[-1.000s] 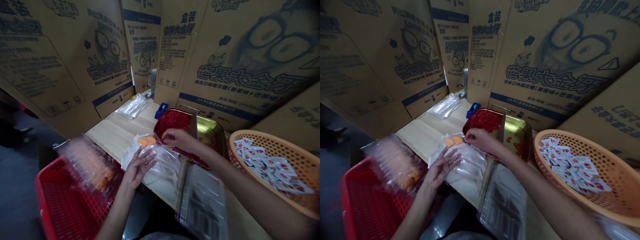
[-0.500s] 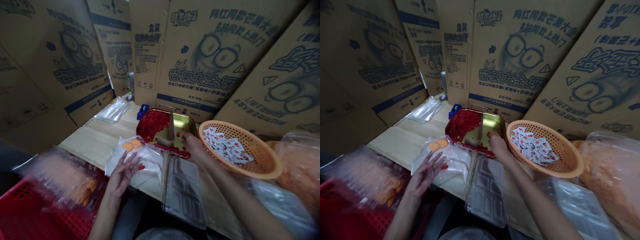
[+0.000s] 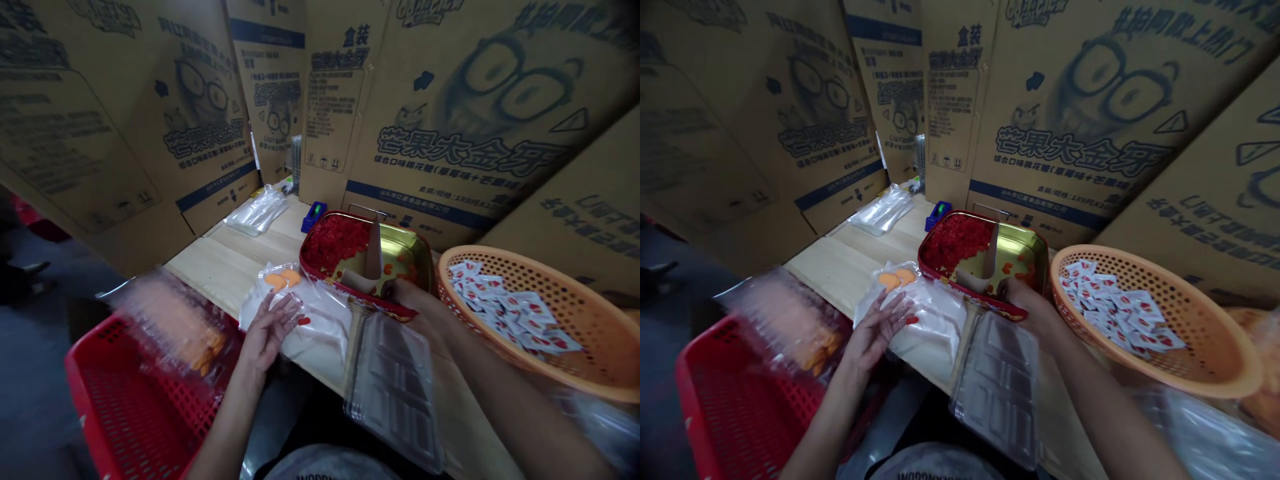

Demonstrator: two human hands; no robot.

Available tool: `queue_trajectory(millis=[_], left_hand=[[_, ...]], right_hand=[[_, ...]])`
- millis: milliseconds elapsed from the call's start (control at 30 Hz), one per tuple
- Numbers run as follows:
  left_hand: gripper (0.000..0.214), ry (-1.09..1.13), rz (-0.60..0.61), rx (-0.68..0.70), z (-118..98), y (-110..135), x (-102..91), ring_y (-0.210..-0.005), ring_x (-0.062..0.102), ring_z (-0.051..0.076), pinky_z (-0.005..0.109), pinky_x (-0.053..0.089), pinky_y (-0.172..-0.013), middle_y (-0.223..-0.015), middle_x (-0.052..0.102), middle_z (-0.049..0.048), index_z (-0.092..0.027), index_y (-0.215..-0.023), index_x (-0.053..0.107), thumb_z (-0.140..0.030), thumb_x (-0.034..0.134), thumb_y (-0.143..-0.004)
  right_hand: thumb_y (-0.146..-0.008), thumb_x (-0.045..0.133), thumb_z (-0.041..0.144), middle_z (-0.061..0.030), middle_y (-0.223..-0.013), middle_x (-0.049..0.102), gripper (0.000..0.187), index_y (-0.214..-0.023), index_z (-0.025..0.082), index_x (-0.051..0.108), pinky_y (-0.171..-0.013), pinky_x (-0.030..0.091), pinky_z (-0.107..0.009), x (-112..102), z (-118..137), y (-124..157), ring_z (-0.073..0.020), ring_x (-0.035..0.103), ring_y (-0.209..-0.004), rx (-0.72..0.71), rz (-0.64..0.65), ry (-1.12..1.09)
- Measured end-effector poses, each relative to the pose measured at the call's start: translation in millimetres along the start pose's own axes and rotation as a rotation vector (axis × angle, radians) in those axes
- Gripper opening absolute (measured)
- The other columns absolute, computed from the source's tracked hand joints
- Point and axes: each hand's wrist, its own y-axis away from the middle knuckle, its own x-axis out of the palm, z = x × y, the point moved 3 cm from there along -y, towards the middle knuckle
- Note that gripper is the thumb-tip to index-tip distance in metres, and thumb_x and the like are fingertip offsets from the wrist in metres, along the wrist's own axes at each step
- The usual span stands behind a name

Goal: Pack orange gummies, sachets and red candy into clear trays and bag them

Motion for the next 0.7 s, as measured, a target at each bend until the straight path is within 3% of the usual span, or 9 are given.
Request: queue_trajectory(millis=[133,200,267,367,467,567,700], left_hand=[[0.054,0.012,-0.003,-0.002,0,0,-2.0,-0.105,0.059,0.028,0.051,0.042,-0.094,-0.12,0.057,0.0127,-0.023,-0.118,0.041,0.0,0.055,-0.071],[0.053,0.012,-0.005,-0.006,0,0,-1.8,-0.104,0.059,0.028,0.049,0.043,-0.093,-0.12,0.056,0.0128,-0.023,-0.117,0.041,-0.001,0.055,-0.071],[0.053,0.011,0.003,-0.007,2,0,-0.5,-0.105,0.059,0.027,0.048,0.044,-0.093,-0.12,0.056,0.0128,-0.023,-0.117,0.04,-0.001,0.055,-0.071],[0.052,0.01,0.017,-0.011,6,0,1.7,-0.106,0.059,0.027,0.047,0.044,-0.092,-0.121,0.056,0.0118,-0.024,-0.116,0.04,-0.002,0.056,-0.071],[0.052,0.007,0.022,-0.02,9,1,3.4,-0.105,0.059,0.027,0.046,0.044,-0.092,-0.121,0.056,0.0112,-0.024,-0.115,0.04,-0.001,0.056,-0.071],[0.052,0.014,0.034,-0.021,11,3,4.6,-0.103,0.06,0.026,0.045,0.043,-0.092,-0.121,0.056,0.0113,-0.024,-0.114,0.041,-0.001,0.057,-0.07],[0.051,0.015,0.041,-0.016,11,4,3.1,-0.103,0.06,0.026,0.044,0.043,-0.092,-0.121,0.056,0.0113,-0.024,-0.113,0.042,-0.003,0.058,-0.07]], right_hand=[[-0.065,0.057,0.006,-0.0069,-0.068,0.063,0.012,-0.066,0.015,0.065,-0.06,0.044,-0.029,-21,5,4,-0.019,0.058,-0.063,0.044,-0.079,-0.024],[-0.068,0.057,0.012,-0.0076,-0.078,0.063,0.013,-0.077,0.015,0.065,-0.066,0.044,-0.03,-33,18,20,-0.019,0.058,-0.072,0.021,-0.154,-0.041],[-0.07,0.057,0.018,-0.0054,-0.081,0.062,0.015,-0.083,0.016,0.065,-0.068,0.045,-0.027,-37,41,44,-0.017,0.057,-0.074,-0.072,-0.13,-0.137],[-0.071,0.058,0.024,-0.0023,-0.078,0.063,0.017,-0.084,0.018,0.065,-0.063,0.045,-0.026,-26,88,79,-0.0153,0.057,-0.07,-0.284,0.093,-0.436],[-0.068,0.06,0.017,-0.0032,-0.076,0.062,0.013,-0.078,0.017,0.068,-0.061,0.044,-0.026,-8,122,96,-0.0151,0.056,-0.068,-0.382,0.175,-0.454],[-0.065,0.061,0.011,-0.0043,-0.076,0.061,0.017,-0.078,0.018,0.069,-0.061,0.044,-0.027,8,135,96,-0.016,0.055,-0.067,-0.423,0.169,-0.383],[-0.063,0.058,0.005,-0.0027,-0.075,0.062,0.024,-0.079,0.019,0.069,-0.063,0.044,-0.026,13,131,93,-0.0157,0.056,-0.07,-0.439,0.167,-0.416]])
